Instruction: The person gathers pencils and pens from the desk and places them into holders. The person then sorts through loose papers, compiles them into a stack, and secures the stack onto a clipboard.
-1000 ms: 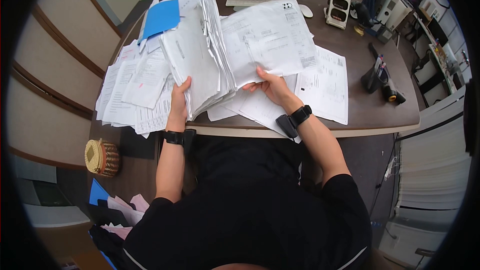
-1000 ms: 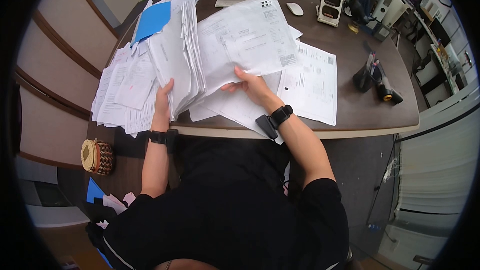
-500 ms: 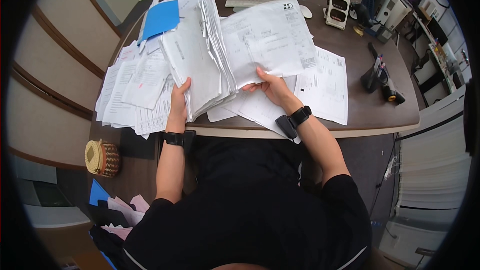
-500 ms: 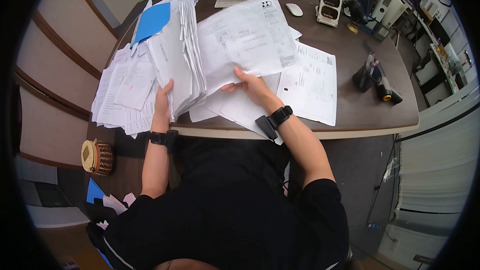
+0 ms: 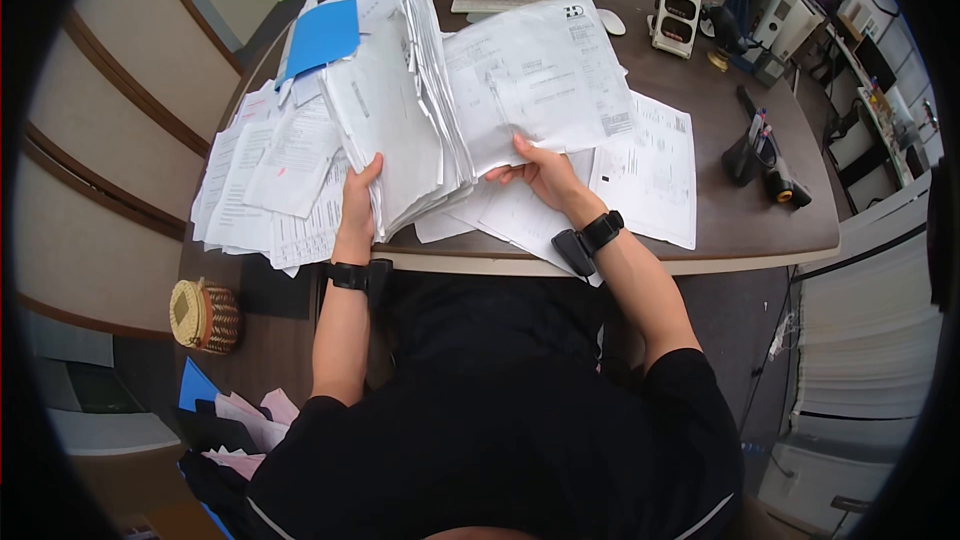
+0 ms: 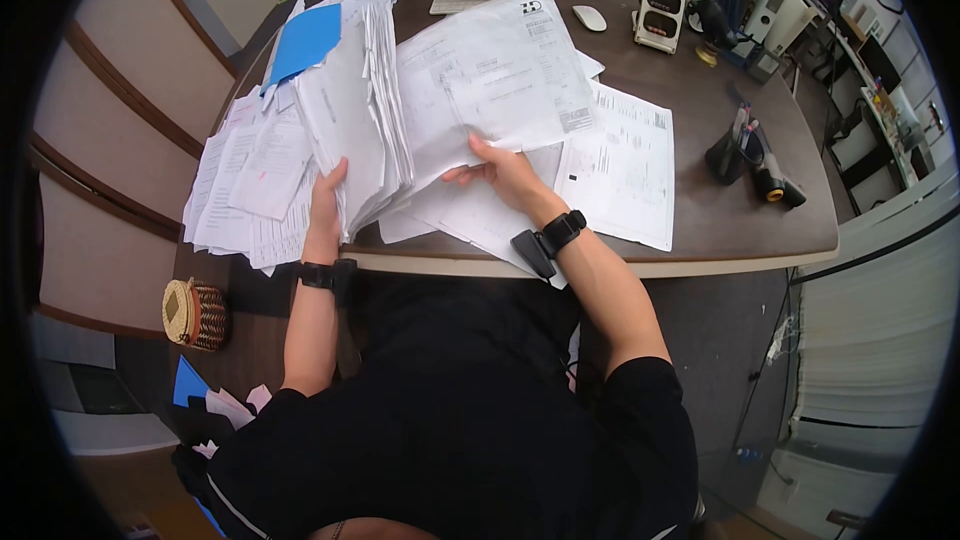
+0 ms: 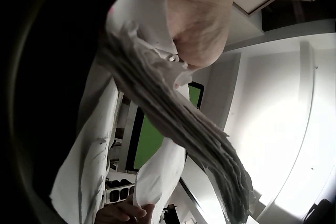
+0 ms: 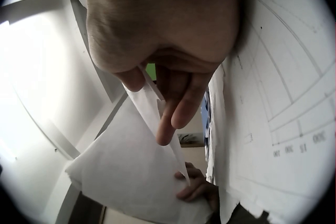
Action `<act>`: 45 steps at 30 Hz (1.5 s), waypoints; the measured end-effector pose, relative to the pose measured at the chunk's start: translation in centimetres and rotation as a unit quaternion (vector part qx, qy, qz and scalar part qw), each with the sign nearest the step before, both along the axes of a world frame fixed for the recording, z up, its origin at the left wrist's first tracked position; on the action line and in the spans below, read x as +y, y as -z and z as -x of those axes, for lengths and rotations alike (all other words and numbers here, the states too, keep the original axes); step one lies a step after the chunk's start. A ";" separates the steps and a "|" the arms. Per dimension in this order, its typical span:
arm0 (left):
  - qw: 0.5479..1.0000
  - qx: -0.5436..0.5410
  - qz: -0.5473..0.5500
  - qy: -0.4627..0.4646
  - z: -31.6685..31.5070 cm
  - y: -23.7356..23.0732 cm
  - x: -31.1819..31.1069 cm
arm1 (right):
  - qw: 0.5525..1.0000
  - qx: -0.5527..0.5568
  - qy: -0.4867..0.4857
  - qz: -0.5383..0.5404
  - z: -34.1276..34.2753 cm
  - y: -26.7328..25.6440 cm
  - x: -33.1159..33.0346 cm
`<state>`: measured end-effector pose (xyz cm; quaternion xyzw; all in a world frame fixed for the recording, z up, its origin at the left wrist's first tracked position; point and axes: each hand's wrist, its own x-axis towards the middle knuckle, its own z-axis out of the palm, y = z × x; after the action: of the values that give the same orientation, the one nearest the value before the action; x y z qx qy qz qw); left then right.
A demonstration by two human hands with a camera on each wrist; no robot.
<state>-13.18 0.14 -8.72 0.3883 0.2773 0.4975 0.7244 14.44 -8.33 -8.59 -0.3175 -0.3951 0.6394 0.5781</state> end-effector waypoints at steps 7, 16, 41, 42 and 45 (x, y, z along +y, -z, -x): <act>1.000 0.005 0.006 0.008 0.1 0.1 0.0 | 1.000 -0.003 0.002 -0.002 0.0 0.1 -0.1; 1.000 0.009 0.004 0.005 -0.2 -0.1 0.1 | 1.000 0.002 0.007 0.010 0.1 -0.4 -0.3; 1.000 0.025 0.004 -0.010 -0.2 -0.2 0.1 | 1.000 0.002 0.002 0.003 -0.1 -0.2 0.1; 1.000 0.025 0.003 -0.010 -0.2 -0.1 0.1 | 1.000 0.003 0.002 0.003 -0.1 0.0 0.1; 1.000 0.019 0.004 0.002 0.0 0.0 0.1 | 1.000 0.007 0.004 0.007 0.0 0.4 -0.1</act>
<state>-13.13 0.19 -8.77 0.3949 0.2922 0.4876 0.7218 14.44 -8.44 -9.02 -0.3185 -0.3855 0.6416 0.5816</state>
